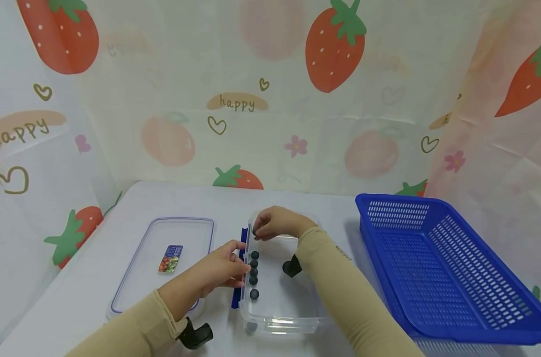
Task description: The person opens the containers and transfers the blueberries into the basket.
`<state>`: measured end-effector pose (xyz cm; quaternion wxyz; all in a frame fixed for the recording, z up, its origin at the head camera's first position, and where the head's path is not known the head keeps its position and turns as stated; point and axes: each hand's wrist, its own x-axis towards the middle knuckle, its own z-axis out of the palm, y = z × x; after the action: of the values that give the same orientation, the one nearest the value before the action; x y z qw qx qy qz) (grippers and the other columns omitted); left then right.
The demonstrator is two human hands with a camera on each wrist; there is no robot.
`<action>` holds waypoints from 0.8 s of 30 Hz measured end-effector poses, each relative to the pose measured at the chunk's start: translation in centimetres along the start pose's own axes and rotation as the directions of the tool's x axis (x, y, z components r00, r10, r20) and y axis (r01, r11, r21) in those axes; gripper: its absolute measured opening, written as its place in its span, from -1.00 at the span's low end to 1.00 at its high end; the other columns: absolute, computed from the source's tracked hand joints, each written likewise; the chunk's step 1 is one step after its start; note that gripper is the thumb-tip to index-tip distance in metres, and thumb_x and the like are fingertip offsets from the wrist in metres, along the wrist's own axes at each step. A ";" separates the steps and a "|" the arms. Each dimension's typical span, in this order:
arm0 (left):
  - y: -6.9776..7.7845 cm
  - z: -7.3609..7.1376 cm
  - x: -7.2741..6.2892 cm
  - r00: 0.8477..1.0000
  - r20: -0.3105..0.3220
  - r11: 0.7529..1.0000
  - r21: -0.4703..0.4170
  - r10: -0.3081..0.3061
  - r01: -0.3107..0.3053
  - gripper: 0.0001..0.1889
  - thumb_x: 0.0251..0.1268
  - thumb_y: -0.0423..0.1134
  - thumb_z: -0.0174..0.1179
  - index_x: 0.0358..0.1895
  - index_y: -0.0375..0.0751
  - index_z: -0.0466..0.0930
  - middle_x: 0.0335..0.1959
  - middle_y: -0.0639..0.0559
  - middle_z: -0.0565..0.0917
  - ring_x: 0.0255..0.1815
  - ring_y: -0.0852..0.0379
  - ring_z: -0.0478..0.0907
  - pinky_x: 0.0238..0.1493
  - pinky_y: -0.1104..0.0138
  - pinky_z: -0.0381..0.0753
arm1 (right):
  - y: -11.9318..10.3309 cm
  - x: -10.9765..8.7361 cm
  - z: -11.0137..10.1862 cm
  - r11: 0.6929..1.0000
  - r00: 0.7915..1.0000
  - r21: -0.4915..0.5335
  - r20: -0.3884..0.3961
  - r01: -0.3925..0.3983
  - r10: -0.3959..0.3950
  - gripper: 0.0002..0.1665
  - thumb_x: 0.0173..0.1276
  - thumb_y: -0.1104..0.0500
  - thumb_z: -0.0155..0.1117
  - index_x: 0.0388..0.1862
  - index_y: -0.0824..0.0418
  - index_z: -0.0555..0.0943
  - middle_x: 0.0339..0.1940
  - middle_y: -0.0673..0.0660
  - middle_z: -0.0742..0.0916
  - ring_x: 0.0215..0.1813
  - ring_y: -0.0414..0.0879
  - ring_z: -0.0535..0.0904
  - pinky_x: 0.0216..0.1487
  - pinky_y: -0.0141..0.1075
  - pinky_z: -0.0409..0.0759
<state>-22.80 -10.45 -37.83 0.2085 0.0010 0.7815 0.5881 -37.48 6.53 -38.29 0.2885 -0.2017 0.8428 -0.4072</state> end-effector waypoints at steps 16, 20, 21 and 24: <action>0.0 -0.2 0.2 1.000 0.009 1.000 0.010 -0.014 0.014 -0.42 0.24 -0.33 0.13 0.30 -0.16 0.12 -0.30 -0.18 0.54 -0.45 0.06 0.54 -0.30 0.30 0.64 | -3.3 -3.2 -3.1 0.995 0.995 -0.005 -0.008 0.098 -0.098 -0.90 0.24 0.28 0.22 -0.27 0.27 0.58 -0.28 0.15 0.71 -0.15 -0.03 0.65 -0.11 -0.29 0.61; 0.1 -0.1 0.1 1.000 0.005 1.000 0.011 -0.012 0.012 -0.42 0.24 -0.32 0.13 0.30 -0.14 0.13 -0.28 -0.20 0.54 -0.45 0.06 0.53 -0.30 0.30 0.63 | -4.0 -4.6 -4.5 0.993 0.993 -0.038 -0.018 0.116 -0.117 -0.90 0.25 0.28 0.21 -0.26 0.28 0.57 -0.26 0.17 0.70 -0.11 0.02 0.64 -0.10 -0.28 0.60; 0.1 -0.1 0.1 1.000 0.005 1.000 0.011 -0.010 0.010 -0.42 0.24 -0.32 0.13 0.30 -0.14 0.13 -0.28 -0.20 0.54 -0.45 0.06 0.53 -0.31 0.29 0.63 | -4.2 -5.0 -5.0 0.991 0.992 -0.049 -0.021 0.122 -0.124 -0.90 0.25 0.29 0.21 -0.26 0.28 0.57 -0.26 0.17 0.69 -0.09 0.05 0.63 -0.10 -0.28 0.60; 0.1 -0.1 0.1 1.000 0.003 1.000 0.007 -0.005 0.005 -0.43 0.25 -0.33 0.12 0.31 -0.14 0.13 -0.27 -0.20 0.53 -0.44 0.05 0.52 -0.31 0.29 0.63 | -4.3 -6.4 -6.5 0.988 0.989 -0.068 -0.037 0.138 -0.141 -0.89 0.26 0.30 0.18 -0.23 0.30 0.55 -0.24 0.19 0.68 -0.04 0.11 0.61 -0.07 -0.26 0.60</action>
<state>-22.96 -10.48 -37.75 0.2110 0.0008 0.7833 0.5847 -36.47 11.35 -29.48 0.2349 -0.2611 0.8451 -0.4030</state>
